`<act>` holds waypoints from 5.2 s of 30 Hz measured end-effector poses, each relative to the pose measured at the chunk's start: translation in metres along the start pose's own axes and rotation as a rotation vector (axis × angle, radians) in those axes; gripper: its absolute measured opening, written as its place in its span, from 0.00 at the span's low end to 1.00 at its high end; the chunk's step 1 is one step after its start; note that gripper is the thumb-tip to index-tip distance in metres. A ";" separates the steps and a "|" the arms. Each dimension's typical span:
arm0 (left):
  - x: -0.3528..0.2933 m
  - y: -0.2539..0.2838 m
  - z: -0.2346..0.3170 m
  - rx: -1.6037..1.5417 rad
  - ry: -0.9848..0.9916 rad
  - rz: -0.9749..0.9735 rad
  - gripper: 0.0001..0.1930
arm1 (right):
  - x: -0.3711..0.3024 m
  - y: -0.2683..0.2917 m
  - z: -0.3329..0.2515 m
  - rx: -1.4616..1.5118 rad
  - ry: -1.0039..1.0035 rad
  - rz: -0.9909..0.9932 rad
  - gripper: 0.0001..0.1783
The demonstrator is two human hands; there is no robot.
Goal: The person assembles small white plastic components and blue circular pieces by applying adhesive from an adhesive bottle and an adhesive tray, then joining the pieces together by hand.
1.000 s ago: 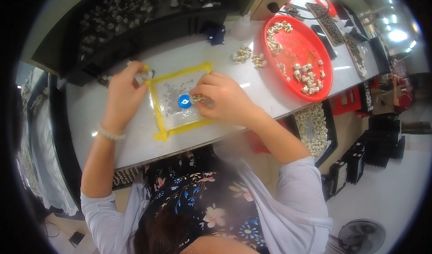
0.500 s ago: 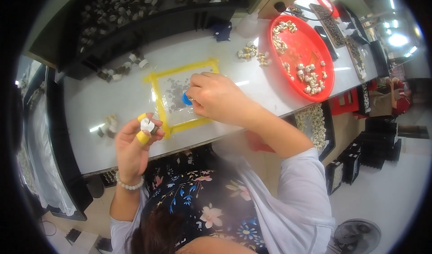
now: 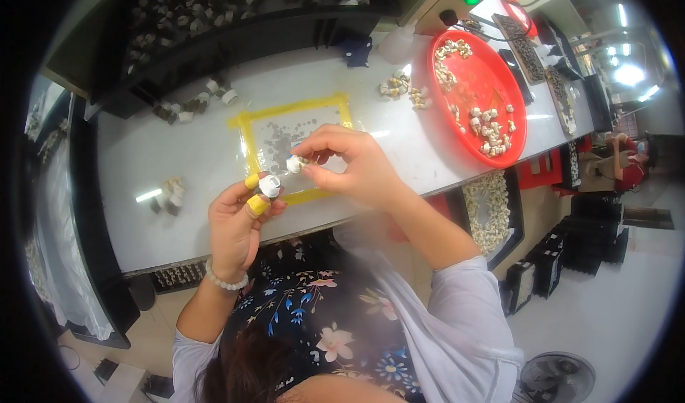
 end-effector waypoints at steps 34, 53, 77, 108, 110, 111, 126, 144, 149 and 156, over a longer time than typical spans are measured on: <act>-0.054 0.036 0.088 1.772 -0.901 0.266 0.14 | 0.016 0.106 0.011 -1.100 0.198 0.380 0.09; 0.106 -0.020 0.092 2.066 -0.595 -0.263 0.15 | -0.010 0.029 0.010 -0.636 0.108 -0.047 0.16; -0.008 0.007 0.019 0.044 -0.015 0.015 0.13 | 0.016 -0.006 -0.017 -0.952 0.261 -0.235 0.09; 0.002 -0.005 -0.004 -0.059 -0.004 -0.023 0.13 | 0.000 0.000 -0.012 0.003 -0.093 -0.105 0.16; 0.002 -0.005 -0.005 -0.059 -0.003 -0.032 0.13 | 0.000 -0.002 -0.015 -0.034 -0.078 -0.121 0.16; 0.002 -0.005 -0.005 -0.058 -0.003 -0.031 0.13 | 0.000 -0.003 -0.014 -0.033 -0.077 -0.122 0.16; 0.000 -0.007 -0.005 0.051 -0.027 -0.026 0.10 | -0.005 -0.012 -0.014 -0.213 0.086 -0.149 0.17; -0.046 0.022 0.090 1.738 -0.893 0.232 0.14 | 0.017 0.111 0.020 -1.258 0.050 0.409 0.11; 0.000 0.013 0.124 1.662 -0.866 0.164 0.18 | 0.010 0.088 -0.003 -0.989 0.009 0.317 0.10; 0.084 -0.002 0.121 1.974 -0.665 0.000 0.15 | -0.003 0.035 -0.014 -1.087 0.106 -0.141 0.11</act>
Point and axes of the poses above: each hand's wrist, its own x-axis towards the middle knuckle, its own y-axis out of the back of the hand, z = x × y, the point moved 5 cm from there along x, towards the middle knuckle, and after that the axes turned 1 degree about -y, right-handed, at the moved point
